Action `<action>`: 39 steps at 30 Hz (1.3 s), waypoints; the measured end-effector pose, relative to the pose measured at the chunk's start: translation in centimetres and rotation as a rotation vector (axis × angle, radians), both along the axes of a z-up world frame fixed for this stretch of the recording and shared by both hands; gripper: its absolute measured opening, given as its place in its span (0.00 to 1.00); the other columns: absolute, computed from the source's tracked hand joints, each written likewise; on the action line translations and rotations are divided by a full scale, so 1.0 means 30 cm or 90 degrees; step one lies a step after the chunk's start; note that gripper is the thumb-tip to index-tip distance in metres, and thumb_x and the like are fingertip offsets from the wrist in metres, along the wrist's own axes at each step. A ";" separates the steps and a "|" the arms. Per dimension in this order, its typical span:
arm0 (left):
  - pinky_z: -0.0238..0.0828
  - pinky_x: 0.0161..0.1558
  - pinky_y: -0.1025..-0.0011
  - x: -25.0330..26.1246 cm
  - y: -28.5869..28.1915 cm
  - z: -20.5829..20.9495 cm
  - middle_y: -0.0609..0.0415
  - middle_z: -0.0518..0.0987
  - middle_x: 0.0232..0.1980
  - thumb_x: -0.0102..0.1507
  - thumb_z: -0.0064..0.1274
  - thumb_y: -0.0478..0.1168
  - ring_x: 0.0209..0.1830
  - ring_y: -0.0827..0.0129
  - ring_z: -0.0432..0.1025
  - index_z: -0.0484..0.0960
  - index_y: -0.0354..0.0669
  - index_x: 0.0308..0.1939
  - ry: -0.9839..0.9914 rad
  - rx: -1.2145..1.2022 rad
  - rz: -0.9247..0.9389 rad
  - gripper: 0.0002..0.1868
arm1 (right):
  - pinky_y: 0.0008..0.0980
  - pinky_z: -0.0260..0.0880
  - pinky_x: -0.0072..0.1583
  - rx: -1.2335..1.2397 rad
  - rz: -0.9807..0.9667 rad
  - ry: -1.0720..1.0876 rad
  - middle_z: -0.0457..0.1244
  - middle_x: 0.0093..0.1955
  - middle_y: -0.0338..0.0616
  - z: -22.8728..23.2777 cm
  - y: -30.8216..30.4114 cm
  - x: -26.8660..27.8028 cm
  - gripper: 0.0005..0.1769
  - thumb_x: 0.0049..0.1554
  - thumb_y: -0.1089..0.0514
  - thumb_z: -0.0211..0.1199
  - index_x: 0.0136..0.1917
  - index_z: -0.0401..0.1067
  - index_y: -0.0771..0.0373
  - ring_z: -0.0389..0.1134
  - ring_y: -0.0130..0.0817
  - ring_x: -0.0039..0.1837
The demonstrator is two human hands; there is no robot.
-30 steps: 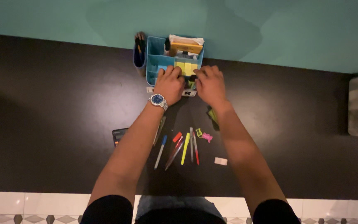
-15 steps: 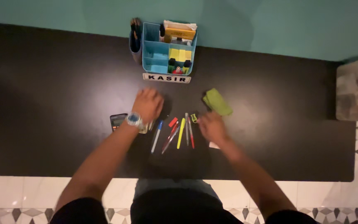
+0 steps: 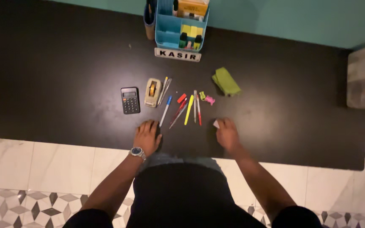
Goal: The person picks up various stationery items including pens, a calculator, an eraser, and a sharpener, wipes them with a green cloth, and places them into different compartments of a blue desk organizer.
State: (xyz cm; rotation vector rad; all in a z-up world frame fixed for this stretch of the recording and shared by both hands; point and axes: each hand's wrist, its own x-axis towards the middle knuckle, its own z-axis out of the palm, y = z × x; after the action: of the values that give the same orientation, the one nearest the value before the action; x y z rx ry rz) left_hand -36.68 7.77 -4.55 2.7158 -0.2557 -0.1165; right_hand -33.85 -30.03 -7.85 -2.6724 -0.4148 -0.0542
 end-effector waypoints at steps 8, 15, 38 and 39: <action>0.53 0.71 0.51 -0.068 0.054 -0.070 0.44 0.64 0.75 0.61 0.56 0.48 0.75 0.49 0.58 0.67 0.36 0.70 0.015 -0.053 0.002 0.36 | 0.40 0.74 0.54 0.310 -0.200 0.214 0.71 0.51 0.52 -0.096 0.099 0.078 0.19 0.55 0.64 0.66 0.60 0.73 0.65 0.73 0.42 0.50; 0.53 0.72 0.54 -0.173 0.178 -0.093 0.46 0.64 0.76 0.61 0.56 0.48 0.77 0.52 0.56 0.67 0.38 0.71 0.072 -0.045 -0.065 0.36 | 0.38 0.73 0.57 0.881 -0.333 0.428 0.68 0.56 0.50 -0.033 0.159 0.110 0.15 0.63 0.66 0.54 0.63 0.67 0.67 0.72 0.38 0.55; 0.76 0.50 0.73 0.058 0.026 0.106 0.49 0.87 0.46 0.67 0.56 0.51 0.43 0.67 0.81 0.85 0.43 0.57 0.196 -0.457 0.087 0.20 | 0.35 0.75 0.56 0.846 -0.106 0.296 0.71 0.55 0.48 0.336 0.477 0.183 0.14 0.61 0.69 0.58 0.61 0.70 0.68 0.73 0.37 0.55; 0.75 0.47 0.73 0.085 -0.009 0.126 0.50 0.85 0.46 0.67 0.54 0.49 0.42 0.70 0.77 0.81 0.42 0.61 0.219 -0.556 0.121 0.21 | 0.32 0.74 0.57 0.798 -0.066 0.288 0.70 0.54 0.47 0.325 0.489 0.179 0.13 0.63 0.68 0.57 0.61 0.71 0.68 0.72 0.33 0.55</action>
State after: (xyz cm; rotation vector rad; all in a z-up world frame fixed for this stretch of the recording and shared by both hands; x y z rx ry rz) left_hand -34.13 7.51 -0.76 1.8015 0.0559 -0.3263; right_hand -28.47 -15.35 1.89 -1.3986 -0.0315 0.1948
